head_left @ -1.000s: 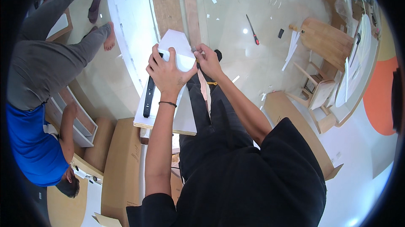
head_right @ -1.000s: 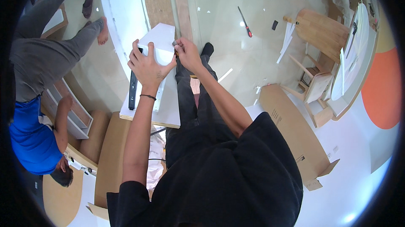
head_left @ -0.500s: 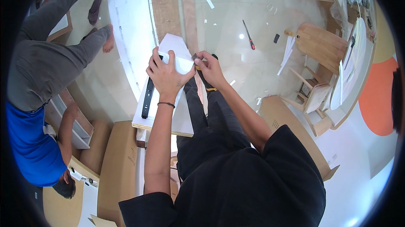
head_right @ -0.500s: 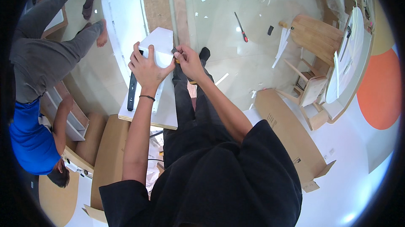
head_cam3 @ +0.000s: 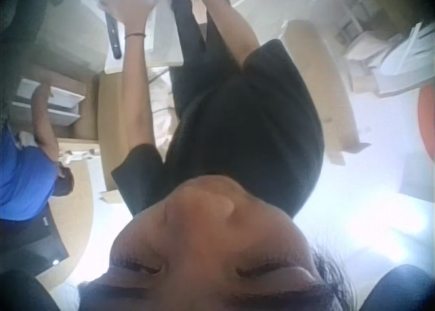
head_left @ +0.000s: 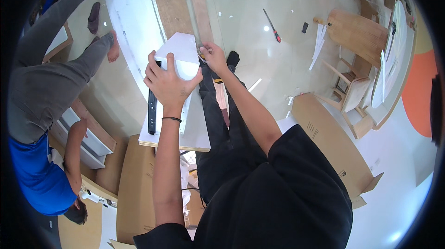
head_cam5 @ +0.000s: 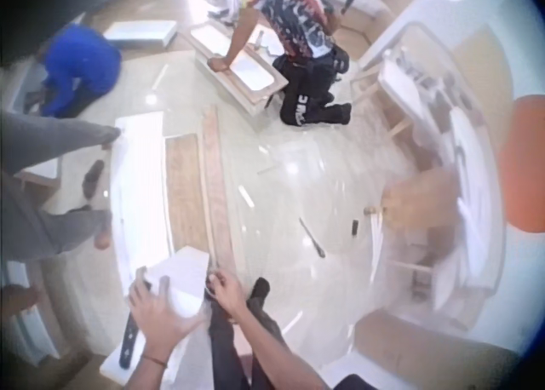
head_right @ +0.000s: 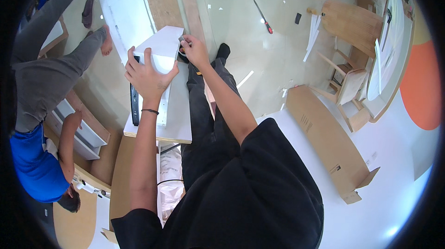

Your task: The person sits on the floor and uses a metal file to smooth the edges of a white furniture panel. They then switch to a utility knife to trim the edges of the same panel.

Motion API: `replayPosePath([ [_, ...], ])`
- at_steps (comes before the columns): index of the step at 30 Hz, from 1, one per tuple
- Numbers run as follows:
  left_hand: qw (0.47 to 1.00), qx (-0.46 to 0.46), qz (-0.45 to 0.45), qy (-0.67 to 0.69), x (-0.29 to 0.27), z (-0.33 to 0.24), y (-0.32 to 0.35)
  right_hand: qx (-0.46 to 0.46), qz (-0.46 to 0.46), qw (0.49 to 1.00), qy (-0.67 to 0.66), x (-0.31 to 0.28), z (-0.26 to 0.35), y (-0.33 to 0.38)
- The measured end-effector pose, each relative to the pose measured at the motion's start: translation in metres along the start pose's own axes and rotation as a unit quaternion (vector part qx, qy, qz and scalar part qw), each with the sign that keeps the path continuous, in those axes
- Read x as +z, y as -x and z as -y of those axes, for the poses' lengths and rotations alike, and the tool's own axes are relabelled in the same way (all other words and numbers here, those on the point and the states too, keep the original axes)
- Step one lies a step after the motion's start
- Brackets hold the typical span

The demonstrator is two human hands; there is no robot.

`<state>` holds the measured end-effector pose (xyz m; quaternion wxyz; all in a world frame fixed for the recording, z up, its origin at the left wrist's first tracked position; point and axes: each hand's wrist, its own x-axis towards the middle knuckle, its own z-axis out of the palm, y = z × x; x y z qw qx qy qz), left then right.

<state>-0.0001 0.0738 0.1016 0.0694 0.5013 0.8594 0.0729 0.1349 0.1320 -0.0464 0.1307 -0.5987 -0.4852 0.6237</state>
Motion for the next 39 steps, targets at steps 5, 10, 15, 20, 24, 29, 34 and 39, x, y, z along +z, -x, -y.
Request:
replayPosePath([
  [5, 1.000, 0.004, 0.006, -0.019, 0.001, 0.000, 0.001, -0.030, 0.023, 0.999, 0.033, -0.001, -0.003, -0.003],
  [10, 1.000, 0.005, 0.011, -0.027, 0.001, -0.002, 0.000, -0.040, 0.019, 0.998, 0.035, -0.002, 0.004, -0.002],
  [15, 1.000, 0.003, 0.009, -0.023, 0.000, -0.003, 0.000, -0.044, 0.023, 0.999, 0.022, 0.000, 0.003, -0.003],
  [20, 1.000, 0.004, 0.011, -0.020, 0.000, -0.002, 0.001, -0.054, 0.009, 0.998, 0.027, 0.004, -0.002, -0.004],
  [24, 1.000, 0.000, 0.008, -0.015, 0.001, -0.001, 0.001, -0.024, 0.031, 0.999, -0.019, 0.004, 0.002, -0.003],
  [29, 1.000, -0.001, 0.007, -0.014, 0.000, -0.001, 0.000, -0.016, 0.062, 0.998, 0.020, 0.001, 0.010, 0.003],
  [34, 1.000, -0.005, 0.017, -0.006, -0.001, 0.000, 0.000, 0.030, 0.009, 0.999, -0.008, 0.006, 0.007, 0.002],
  [39, 1.000, -0.005, 0.014, 0.003, -0.001, 0.000, 0.001, -0.044, -0.004, 0.994, 0.103, 0.010, 0.001, -0.009],
])
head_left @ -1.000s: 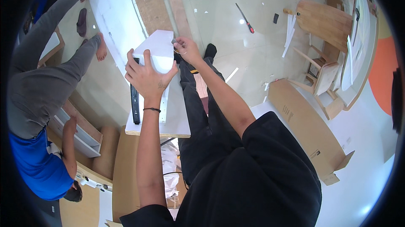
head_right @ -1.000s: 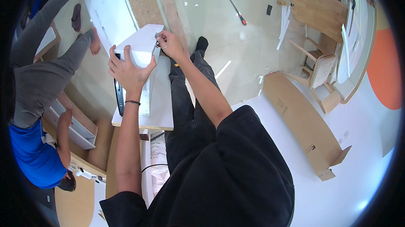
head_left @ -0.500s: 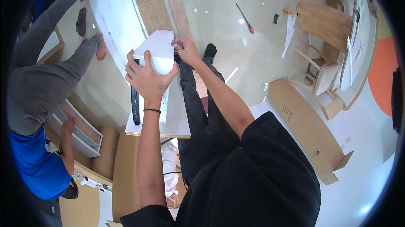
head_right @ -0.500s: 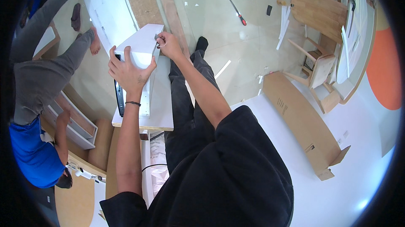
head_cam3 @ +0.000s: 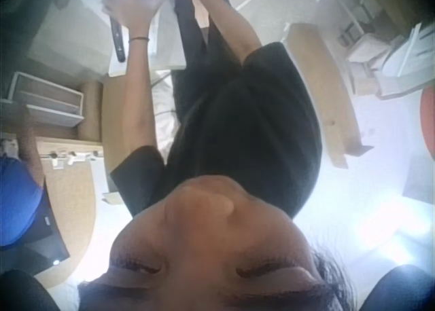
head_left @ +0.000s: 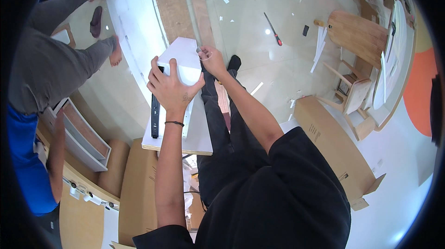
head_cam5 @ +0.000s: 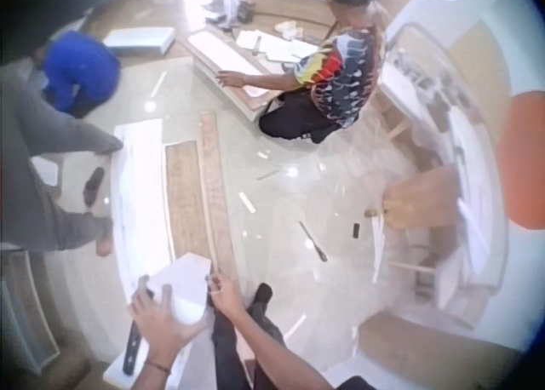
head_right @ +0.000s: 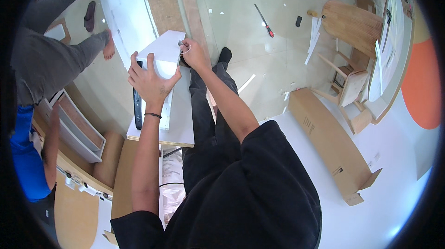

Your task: The person sits on the floor and uses a metal file to smooth the edges of a white furniture panel. They then switch to a utility knife to trim the edges of the same panel.

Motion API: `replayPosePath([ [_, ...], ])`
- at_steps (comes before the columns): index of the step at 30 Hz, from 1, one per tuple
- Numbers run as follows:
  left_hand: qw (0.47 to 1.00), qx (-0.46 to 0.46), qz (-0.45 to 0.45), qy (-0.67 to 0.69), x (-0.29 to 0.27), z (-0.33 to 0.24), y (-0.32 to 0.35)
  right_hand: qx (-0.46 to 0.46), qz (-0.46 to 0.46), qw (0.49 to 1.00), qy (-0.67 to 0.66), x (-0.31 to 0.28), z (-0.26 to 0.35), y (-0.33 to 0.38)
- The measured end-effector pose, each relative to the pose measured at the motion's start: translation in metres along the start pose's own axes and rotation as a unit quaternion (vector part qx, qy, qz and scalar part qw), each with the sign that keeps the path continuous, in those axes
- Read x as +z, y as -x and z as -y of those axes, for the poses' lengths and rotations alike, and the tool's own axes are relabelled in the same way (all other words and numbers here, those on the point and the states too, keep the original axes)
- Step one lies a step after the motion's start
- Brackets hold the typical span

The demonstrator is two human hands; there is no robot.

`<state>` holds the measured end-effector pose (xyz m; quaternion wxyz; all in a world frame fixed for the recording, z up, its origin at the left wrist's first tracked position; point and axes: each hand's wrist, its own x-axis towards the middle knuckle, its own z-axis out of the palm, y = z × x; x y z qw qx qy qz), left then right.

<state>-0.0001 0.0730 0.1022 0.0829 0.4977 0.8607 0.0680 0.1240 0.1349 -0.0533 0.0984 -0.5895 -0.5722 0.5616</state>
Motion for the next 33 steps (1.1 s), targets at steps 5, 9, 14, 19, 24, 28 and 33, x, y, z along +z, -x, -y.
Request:
replayPosePath([
  [5, 1.000, -0.005, 0.005, 0.000, -0.001, -0.001, -0.001, 0.019, 0.022, 1.000, -0.006, -0.005, 0.001, -0.003],
  [9, 1.000, -0.004, 0.001, -0.003, -0.002, -0.001, -0.002, 0.011, 0.004, 0.999, 0.032, -0.005, 0.001, 0.000],
  [14, 1.000, 0.001, -0.006, 0.003, 0.000, 0.000, -0.001, 0.013, -0.012, 1.000, 0.015, 0.001, -0.002, 0.004],
  [19, 1.000, 0.000, -0.005, 0.002, 0.000, 0.000, -0.001, 0.017, -0.002, 0.998, 0.062, -0.001, 0.001, 0.006],
  [24, 1.000, -0.004, -0.003, 0.010, -0.002, 0.000, -0.003, -0.011, -0.005, 0.998, 0.068, -0.004, 0.005, 0.007],
  [28, 1.000, 0.002, -0.004, 0.005, -0.002, 0.000, -0.003, -0.019, -0.023, 0.998, 0.057, 0.001, -0.001, 0.007],
  [33, 1.000, 0.001, -0.005, 0.010, -0.001, 0.000, -0.003, -0.009, -0.028, 0.999, 0.018, 0.006, -0.005, 0.009],
])
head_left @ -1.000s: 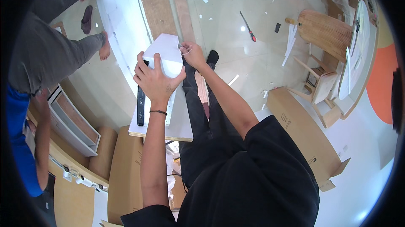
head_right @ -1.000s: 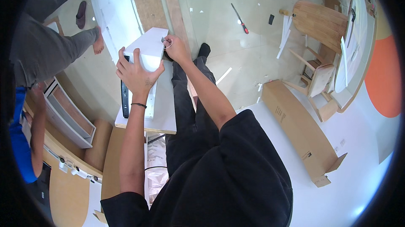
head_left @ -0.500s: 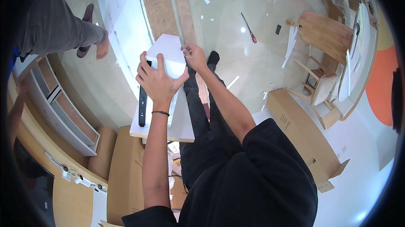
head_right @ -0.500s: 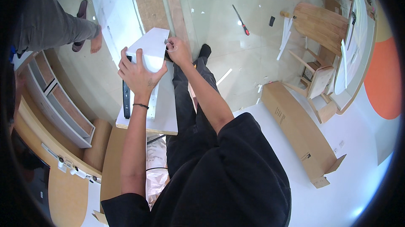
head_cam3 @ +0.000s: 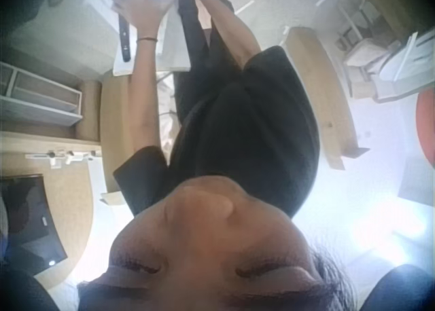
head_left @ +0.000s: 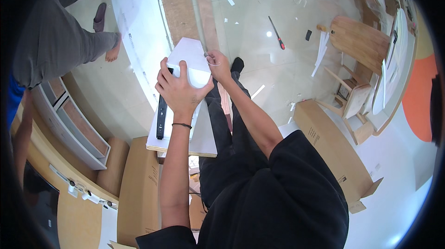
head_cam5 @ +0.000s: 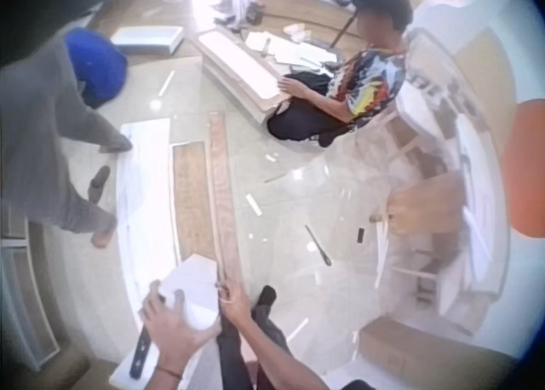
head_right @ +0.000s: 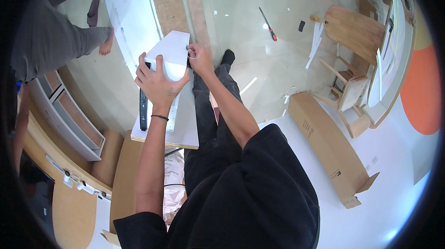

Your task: The person sits on the floor and uses a metal file to smooth the edges of a white furniture panel. They then switch to a utility knife to trim the edges of the same panel.

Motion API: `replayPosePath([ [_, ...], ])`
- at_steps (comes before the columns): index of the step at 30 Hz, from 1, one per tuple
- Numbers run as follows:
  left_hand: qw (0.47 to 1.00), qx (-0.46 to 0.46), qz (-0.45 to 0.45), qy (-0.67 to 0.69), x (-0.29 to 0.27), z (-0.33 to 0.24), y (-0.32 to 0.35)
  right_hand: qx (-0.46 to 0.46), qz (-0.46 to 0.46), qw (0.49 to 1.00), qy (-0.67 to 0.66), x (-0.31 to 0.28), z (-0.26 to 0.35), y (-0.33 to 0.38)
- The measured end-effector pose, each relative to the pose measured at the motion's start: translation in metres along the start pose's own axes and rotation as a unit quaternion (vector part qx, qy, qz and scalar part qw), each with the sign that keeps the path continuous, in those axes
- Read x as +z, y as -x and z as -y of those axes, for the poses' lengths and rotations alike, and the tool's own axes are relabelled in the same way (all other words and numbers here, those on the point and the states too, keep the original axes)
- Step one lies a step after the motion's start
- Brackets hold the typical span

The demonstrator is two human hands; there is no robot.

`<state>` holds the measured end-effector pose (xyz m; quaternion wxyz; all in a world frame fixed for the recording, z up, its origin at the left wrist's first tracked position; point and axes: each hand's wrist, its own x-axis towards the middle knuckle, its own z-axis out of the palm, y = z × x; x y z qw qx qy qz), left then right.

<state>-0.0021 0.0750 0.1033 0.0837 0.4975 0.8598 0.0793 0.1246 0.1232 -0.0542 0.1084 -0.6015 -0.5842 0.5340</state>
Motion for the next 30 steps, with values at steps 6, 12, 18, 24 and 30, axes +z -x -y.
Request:
replayPosePath([
  [6, 1.000, -0.001, -0.002, 0.010, 0.000, 0.001, 0.000, -0.036, -0.003, 0.999, 0.012, -0.014, 0.024, 0.012],
  [12, 1.000, 0.000, -0.004, 0.009, -0.001, 0.002, 0.000, 0.014, 0.042, 0.999, -0.024, -0.033, 0.054, 0.025],
  [18, 1.000, -0.005, 0.005, 0.005, -0.002, 0.002, 0.000, 0.016, 0.060, 0.997, -0.044, -0.043, 0.066, 0.033],
  [24, 1.000, -0.007, 0.005, 0.010, -0.003, 0.002, -0.001, 0.002, 0.062, 0.996, -0.064, -0.049, 0.070, 0.039],
  [30, 1.000, -0.007, 0.002, 0.011, -0.003, 0.002, 0.000, 0.009, 0.051, 0.994, -0.095, -0.051, 0.074, 0.048],
])
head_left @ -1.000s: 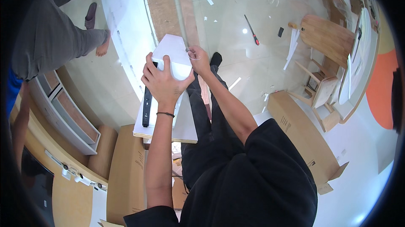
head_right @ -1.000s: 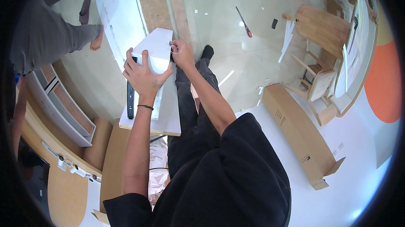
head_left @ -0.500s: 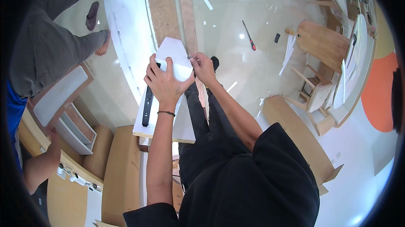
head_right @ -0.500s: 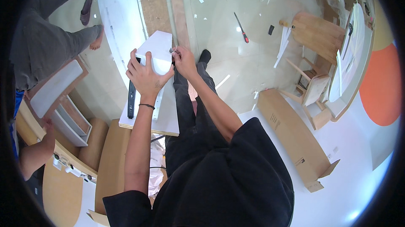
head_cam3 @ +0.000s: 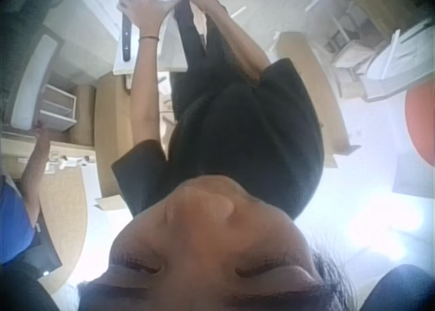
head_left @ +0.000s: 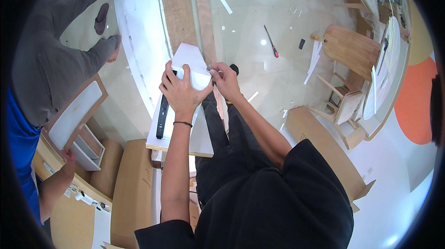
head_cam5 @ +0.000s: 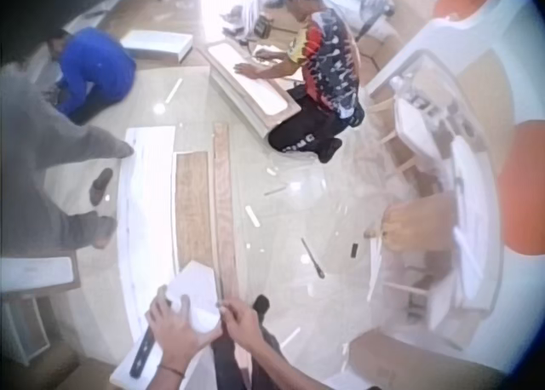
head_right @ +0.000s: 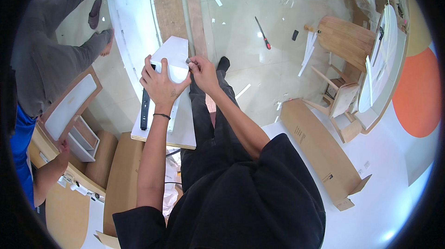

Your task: The person sits on the floor and uses a metal file to smooth the edges of a white furniture panel. They then switch to a utility knife to trim the edges of the same panel.

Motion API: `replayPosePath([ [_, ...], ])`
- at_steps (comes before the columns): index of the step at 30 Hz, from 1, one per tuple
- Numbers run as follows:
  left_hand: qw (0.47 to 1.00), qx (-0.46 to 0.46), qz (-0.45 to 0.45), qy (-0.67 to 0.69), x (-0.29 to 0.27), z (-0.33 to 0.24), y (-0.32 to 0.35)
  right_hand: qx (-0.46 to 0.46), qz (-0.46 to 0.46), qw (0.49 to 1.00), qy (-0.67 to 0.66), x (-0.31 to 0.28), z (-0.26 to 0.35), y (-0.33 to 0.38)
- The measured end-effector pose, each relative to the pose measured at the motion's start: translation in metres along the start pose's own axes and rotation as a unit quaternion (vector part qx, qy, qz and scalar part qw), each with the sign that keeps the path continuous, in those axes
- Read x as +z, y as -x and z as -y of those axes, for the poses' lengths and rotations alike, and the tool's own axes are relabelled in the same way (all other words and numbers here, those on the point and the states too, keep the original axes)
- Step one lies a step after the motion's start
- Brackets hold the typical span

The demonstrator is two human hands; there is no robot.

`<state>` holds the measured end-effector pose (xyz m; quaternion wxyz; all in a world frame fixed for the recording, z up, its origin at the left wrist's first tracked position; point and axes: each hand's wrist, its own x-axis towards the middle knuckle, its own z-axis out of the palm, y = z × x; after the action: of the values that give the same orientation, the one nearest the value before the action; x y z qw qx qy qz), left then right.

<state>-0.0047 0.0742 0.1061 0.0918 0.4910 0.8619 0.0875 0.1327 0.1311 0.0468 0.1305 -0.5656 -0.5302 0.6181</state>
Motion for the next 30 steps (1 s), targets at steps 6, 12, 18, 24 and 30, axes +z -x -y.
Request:
replayPosePath([
  [6, 1.000, 0.001, -0.001, -0.004, 0.000, 0.000, 0.000, -0.011, -0.003, 0.999, -0.035, -0.001, 0.009, 0.005],
  [12, 1.000, 0.003, 0.002, -0.009, -0.002, -0.001, 0.001, -0.011, 0.001, 1.000, -0.026, -0.006, 0.019, 0.012],
  [18, 1.000, 0.004, -0.002, -0.008, -0.001, -0.001, 0.001, -0.031, -0.002, 0.999, -0.008, -0.008, 0.025, 0.014],
  [24, 1.000, 0.005, 0.002, -0.006, -0.001, 0.000, 0.001, -0.079, 0.024, 0.996, 0.023, -0.014, 0.025, 0.022],
  [30, 1.000, 0.002, -0.002, -0.015, 0.000, -0.001, 0.000, 0.027, -0.031, 0.988, -0.146, -0.027, 0.008, 0.032],
])
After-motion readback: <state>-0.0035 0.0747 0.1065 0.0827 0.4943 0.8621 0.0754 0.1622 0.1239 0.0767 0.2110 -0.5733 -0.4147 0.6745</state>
